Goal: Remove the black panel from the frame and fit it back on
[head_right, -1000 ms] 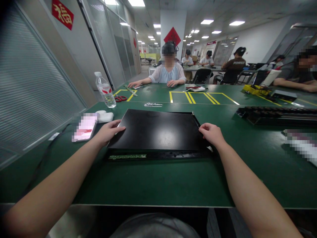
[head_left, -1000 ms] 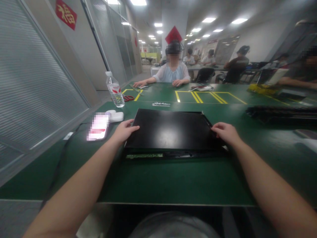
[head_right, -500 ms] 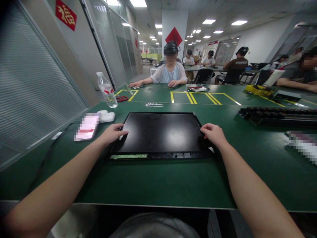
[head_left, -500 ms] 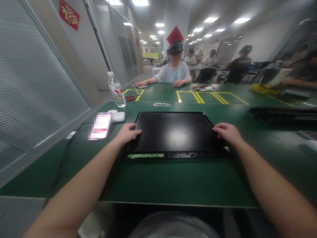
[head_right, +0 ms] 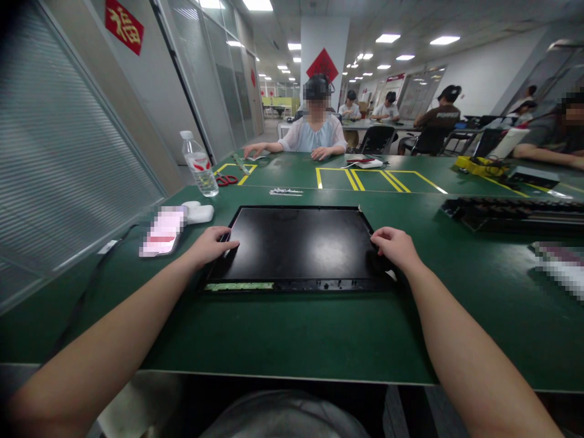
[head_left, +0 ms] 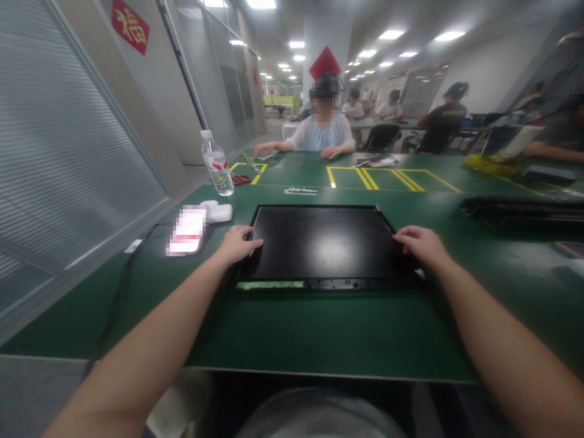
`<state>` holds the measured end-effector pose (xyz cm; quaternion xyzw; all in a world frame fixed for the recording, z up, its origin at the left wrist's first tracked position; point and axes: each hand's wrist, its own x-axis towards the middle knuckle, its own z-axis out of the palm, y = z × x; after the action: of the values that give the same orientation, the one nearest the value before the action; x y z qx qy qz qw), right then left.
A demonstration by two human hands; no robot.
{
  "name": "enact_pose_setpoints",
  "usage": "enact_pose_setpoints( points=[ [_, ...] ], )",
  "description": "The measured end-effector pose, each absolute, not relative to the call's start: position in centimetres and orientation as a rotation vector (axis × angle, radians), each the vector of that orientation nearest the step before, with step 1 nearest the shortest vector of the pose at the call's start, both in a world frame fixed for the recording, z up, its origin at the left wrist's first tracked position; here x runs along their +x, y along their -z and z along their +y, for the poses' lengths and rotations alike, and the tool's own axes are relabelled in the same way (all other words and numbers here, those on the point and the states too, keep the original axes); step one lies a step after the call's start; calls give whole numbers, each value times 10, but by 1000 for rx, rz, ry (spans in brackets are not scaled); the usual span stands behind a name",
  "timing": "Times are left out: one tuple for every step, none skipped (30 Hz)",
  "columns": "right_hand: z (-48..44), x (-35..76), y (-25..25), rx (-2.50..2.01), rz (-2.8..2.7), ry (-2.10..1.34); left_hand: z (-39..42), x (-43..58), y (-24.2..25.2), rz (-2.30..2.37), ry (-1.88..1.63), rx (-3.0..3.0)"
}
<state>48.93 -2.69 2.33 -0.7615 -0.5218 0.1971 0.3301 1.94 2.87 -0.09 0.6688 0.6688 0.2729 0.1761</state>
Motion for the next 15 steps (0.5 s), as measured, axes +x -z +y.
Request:
enact_pose_setpoints(
  points=[
    [-27,490,-23,-1991,-1362,-519,29,18,2,1892,-723,1941],
    [-27,490,-22,-1990,-1359,-521,29,18,2,1895,-680,1977],
    [-26,490,-22,-1986,-1359,-523,29,17,3,1902,-645,2002],
    [-26,491,-22,-1983,-1356,-526,29,16,3,1915,-626,2011],
    [-26,491,-21,-1982,-1350,-531,28,16,3,1924,-611,2015],
    [-26,490,-21,-1980,-1344,-537,28,16,3,1929,-599,2020],
    [-26,490,-21,-1979,-1337,-543,27,17,3,1931,-590,2027],
    [-26,490,-21,-1979,-1331,-548,27,17,3,1933,-585,2035],
    [-27,490,-21,-1977,-1326,-551,26,17,3,1935,-580,2044],
    [-27,490,-21,-1976,-1321,-553,26,18,3,1937,-575,2053],
    [-27,491,-21,-1973,-1316,-558,25,18,3,1943,-573,2060],
    [-26,491,-20,-1971,-1308,-561,25,18,3,1948,-569,2067],
    [-26,492,-20,-1969,-1302,-565,25,18,3,1953,-566,2073],
    [-26,492,-19,-1968,-1299,-566,25,18,3,1955,-561,2080],
    [-26,493,-18,-1967,-1299,-566,24,18,3,1957,-555,2089]
  ],
)
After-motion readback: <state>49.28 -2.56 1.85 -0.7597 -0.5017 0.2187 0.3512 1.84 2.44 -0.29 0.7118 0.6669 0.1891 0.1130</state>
